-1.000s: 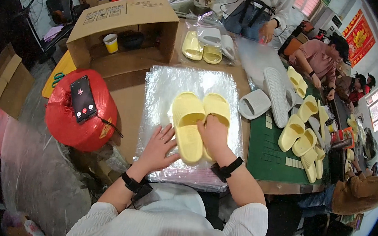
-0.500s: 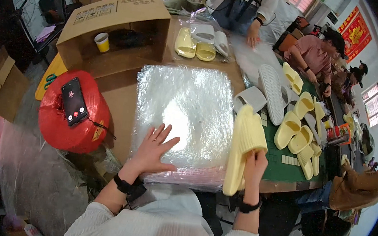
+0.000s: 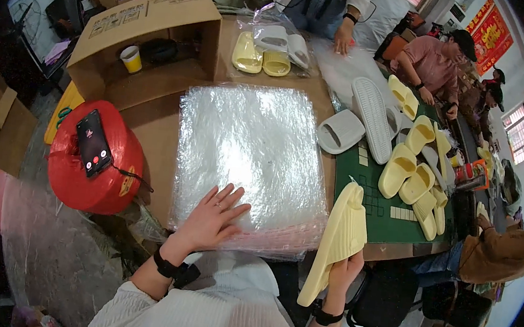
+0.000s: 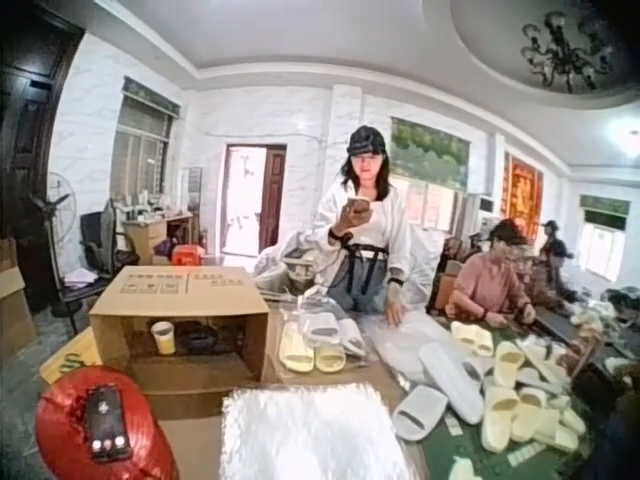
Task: Packaging yellow sandals into plastic bubble wrap and preparing them for shipping in a warehouse setting.
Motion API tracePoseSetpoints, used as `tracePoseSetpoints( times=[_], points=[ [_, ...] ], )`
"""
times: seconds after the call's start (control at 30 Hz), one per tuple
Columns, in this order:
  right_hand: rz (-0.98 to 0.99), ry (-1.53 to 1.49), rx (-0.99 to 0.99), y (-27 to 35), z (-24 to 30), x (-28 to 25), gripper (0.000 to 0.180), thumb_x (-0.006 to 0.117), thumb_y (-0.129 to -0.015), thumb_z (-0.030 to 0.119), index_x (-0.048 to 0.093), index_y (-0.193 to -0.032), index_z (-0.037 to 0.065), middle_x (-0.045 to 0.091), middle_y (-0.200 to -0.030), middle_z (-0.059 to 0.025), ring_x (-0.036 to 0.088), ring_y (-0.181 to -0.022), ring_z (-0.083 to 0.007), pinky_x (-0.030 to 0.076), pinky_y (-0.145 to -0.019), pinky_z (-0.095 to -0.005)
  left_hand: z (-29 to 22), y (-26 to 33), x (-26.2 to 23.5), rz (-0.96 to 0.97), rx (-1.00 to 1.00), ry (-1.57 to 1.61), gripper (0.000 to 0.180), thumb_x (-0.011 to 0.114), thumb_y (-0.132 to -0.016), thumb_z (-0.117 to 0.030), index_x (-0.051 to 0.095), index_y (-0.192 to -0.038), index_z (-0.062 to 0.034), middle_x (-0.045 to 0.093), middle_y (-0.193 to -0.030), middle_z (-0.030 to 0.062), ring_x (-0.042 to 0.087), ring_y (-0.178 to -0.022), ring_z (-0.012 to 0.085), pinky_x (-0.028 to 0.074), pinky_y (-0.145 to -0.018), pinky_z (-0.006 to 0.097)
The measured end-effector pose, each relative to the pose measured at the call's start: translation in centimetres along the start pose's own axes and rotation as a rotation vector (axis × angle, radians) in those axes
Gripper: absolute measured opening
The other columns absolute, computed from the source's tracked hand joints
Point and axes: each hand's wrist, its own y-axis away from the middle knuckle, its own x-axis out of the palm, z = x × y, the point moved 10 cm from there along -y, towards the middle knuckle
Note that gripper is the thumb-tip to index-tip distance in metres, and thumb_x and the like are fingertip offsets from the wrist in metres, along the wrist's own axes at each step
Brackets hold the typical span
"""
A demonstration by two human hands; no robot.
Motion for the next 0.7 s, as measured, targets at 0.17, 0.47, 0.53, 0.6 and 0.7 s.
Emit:
tracePoseSetpoints(
  times=[0.17,0.47,0.53,0.6,0.7],
  points=[
    [0.051,-0.05,-0.023,0.2,0.8,1.7,0.034,0.06,-0.102,0.016,0.06,-0.129,-0.006,0.07,-0.119,-0.0086,0.068,-0.105,-0.0157,0.053,-0.092,-0.0302,0.5,-0.6,0.4,-0.057,-0.009,-0.06,0.052,0.06,-0.098,-0.032,0.052,-0.147,-0.0166,0.035,-0.162,0.0144,0.028,-0.15,0.0367,0.023,-0.122,0.052],
    [0.006,-0.007,-0.035,0.8,0.9,0.9,0.03,0.058,-0.102,0.011,0.061,-0.127,-0.005,0.07,-0.119,-0.0084,0.068,-0.105,-0.0158,0.053,-0.092,-0.0306,-0.6,0.0,-0.7,-0.016,0.012,-0.012,0.068,0.069,-0.089,-0.047,0.051,-0.147,-0.0161,0.034,-0.161,0.0162,0.03,-0.149,0.0381,0.024,-0.122,0.051],
    [0.006,-0.053,0.004,0.8,0.5,1.0,0.029,0.058,-0.102,0.01,0.062,-0.127,-0.005,0.07,-0.119,-0.0081,0.068,-0.104,-0.0156,0.054,-0.092,-0.0304,-0.4,0.1,-0.2,-0.019,0.018,-0.018,0.066,0.068,-0.09,-0.044,0.051,-0.147,-0.0159,0.035,-0.161,0.0164,0.03,-0.149,0.0374,0.025,-0.122,0.051],
    [0.006,-0.078,-0.017,0.8,0.8,1.5,0.029,0.058,-0.102,0.01,0.062,-0.127,-0.005,0.071,-0.119,-0.0081,0.068,-0.104,-0.0155,0.054,-0.091,-0.0302,-0.3,0.1,0.0,-0.017,0.01,-0.057,0.062,0.066,-0.092,-0.042,0.052,-0.147,-0.0159,0.037,-0.16,0.0159,0.032,-0.148,0.0367,0.026,-0.122,0.05],
    [0.009,-0.094,-0.056,0.7,1.1,1.9,0.029,0.058,-0.101,0.01,0.062,-0.126,-0.005,0.071,-0.118,-0.0082,0.068,-0.104,-0.0155,0.054,-0.091,-0.03,-0.1,-0.1,0.0,-0.046,-0.009,-0.082,0.053,0.062,-0.095,-0.035,0.055,-0.144,-0.0154,0.042,-0.157,0.0146,0.036,-0.146,0.0351,0.029,-0.12,0.049]
  ],
)
